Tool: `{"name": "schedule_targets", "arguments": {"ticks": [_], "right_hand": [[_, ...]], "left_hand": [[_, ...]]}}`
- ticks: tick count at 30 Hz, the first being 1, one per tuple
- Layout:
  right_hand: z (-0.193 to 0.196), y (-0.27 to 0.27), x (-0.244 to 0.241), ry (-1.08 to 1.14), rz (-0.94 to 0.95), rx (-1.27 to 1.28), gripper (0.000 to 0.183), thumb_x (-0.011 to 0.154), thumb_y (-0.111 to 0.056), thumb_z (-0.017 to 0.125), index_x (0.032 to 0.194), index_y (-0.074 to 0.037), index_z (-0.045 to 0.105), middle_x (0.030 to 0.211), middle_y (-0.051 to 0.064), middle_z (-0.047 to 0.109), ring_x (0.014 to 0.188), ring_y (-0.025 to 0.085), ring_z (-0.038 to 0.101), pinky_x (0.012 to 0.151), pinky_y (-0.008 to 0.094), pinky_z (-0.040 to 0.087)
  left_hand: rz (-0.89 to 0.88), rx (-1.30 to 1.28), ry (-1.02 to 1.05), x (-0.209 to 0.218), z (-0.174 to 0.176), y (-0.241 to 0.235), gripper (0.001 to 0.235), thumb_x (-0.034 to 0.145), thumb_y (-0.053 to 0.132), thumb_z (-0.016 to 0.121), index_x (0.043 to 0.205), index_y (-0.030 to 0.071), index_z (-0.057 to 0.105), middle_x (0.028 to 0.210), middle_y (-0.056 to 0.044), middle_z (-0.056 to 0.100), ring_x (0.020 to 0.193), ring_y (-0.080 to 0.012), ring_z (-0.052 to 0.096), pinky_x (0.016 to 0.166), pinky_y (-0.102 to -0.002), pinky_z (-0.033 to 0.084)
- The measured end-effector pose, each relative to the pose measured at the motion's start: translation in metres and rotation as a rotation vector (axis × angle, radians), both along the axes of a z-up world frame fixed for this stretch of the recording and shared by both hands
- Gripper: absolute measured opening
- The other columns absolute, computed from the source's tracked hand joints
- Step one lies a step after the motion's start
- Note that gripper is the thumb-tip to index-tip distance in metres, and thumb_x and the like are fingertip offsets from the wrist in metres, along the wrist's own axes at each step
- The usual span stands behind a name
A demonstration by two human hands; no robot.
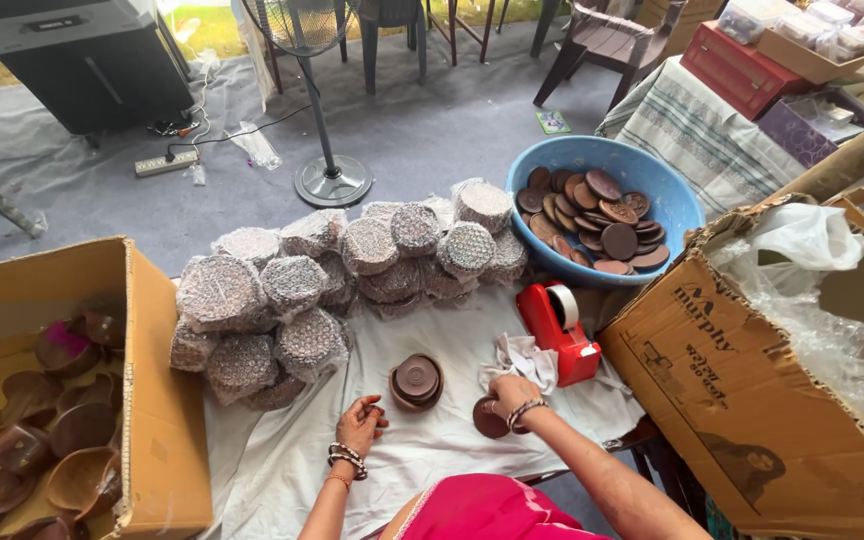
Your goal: The person wipes a small wooden bowl with a white cloth, then places it on the floor. They pick up several small wooden coasters from a blue basin and stack them on top of the bowl. Finally, they wrap the stacked items in a sheet of bubble wrap.
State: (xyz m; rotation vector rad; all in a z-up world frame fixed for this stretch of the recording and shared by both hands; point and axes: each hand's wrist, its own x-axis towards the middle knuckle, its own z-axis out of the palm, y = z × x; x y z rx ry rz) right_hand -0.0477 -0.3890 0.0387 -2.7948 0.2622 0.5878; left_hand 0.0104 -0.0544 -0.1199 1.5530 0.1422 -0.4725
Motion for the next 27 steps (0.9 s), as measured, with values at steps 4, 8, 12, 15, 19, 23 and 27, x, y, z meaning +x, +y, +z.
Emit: {"name": "schedule_targets", "arguments": {"ticks": [4, 8, 12, 15, 19, 23, 27], "right_hand": [[-0.043, -0.078, 0.043, -0.134, -0.051, 0.299, 0.024, 0.081, -0.033, 0.083, 0.094, -0.012, 0.081, 0.089, 0.01, 0.077, 0.085, 0.026, 0.074, 0.082, 0.041, 0.057], [0.005, -0.139, 0.08, -0.615, -0.662, 1.025, 0.009, 0.09, -0.014, 0.069, 0.097, -0.008, 0.073, 0.084, 0.009, 0.075, 0.064, 0.02, 0.07, 0.054, 0.034, 0.055], [0.068, -0.15, 0.072, -0.558, -0.969, 1.262, 0.019, 0.105, -0.027, 0.06, 0.111, -0.01, 0.065, 0.081, 0.009, 0.072, 0.056, 0.016, 0.061, 0.042, 0.027, 0.038], [0.025, -0.15, 0.067, -0.46, -0.788, 1.207, 0.016, 0.099, -0.015, 0.06, 0.106, -0.004, 0.069, 0.084, 0.01, 0.075, 0.063, 0.017, 0.071, 0.053, 0.031, 0.058], [-0.022, -0.114, 0.041, -0.306, -0.522, 1.07, 0.015, 0.094, -0.013, 0.068, 0.105, -0.004, 0.072, 0.084, 0.007, 0.074, 0.067, 0.018, 0.07, 0.057, 0.032, 0.057], [0.015, -0.061, 0.014, -0.518, 0.025, 0.32, 0.035, 0.081, -0.019, 0.078, 0.115, -0.017, 0.072, 0.117, 0.009, 0.071, 0.098, 0.029, 0.07, 0.082, 0.041, 0.057], [-0.019, -0.045, 0.006, -0.314, 0.163, 0.034, 0.063, 0.073, -0.016, 0.08, 0.133, -0.019, 0.06, 0.145, 0.014, 0.047, 0.121, 0.036, 0.05, 0.096, 0.047, 0.049]], "left_hand": [[0.036, -0.016, 0.008, 0.0, -0.006, -0.003, 0.029, 0.099, 0.011, 0.059, 0.127, 0.011, 0.066, 0.096, -0.003, 0.074, 0.078, -0.0132, 0.072, 0.062, -0.027, 0.057], [0.092, 0.025, 0.012, -0.001, 0.0, -0.005, 0.028, 0.098, 0.01, 0.06, 0.125, 0.011, 0.067, 0.094, -0.004, 0.075, 0.074, -0.0131, 0.073, 0.061, -0.027, 0.057], [0.141, 0.044, 0.012, -0.003, 0.0, -0.007, 0.027, 0.099, 0.01, 0.059, 0.124, 0.01, 0.068, 0.092, -0.005, 0.076, 0.072, -0.0136, 0.073, 0.06, -0.027, 0.056], [0.16, 0.065, 0.001, -0.005, 0.004, -0.008, 0.026, 0.099, 0.01, 0.059, 0.124, 0.01, 0.068, 0.092, -0.005, 0.076, 0.072, -0.0135, 0.073, 0.061, -0.027, 0.056], [0.179, 0.11, 0.004, -0.006, 0.009, -0.01, 0.026, 0.1, 0.011, 0.059, 0.123, 0.011, 0.069, 0.092, -0.004, 0.076, 0.072, -0.0129, 0.073, 0.061, -0.027, 0.057], [0.204, 0.118, -0.002, -0.008, 0.005, -0.013, 0.026, 0.1, 0.01, 0.058, 0.123, 0.01, 0.069, 0.092, -0.004, 0.076, 0.071, -0.0124, 0.072, 0.062, -0.026, 0.056], [0.244, 0.143, -0.028, -0.014, 0.003, -0.018, 0.024, 0.1, 0.012, 0.06, 0.122, 0.01, 0.069, 0.092, -0.004, 0.074, 0.072, -0.0117, 0.07, 0.062, -0.026, 0.055]]}}
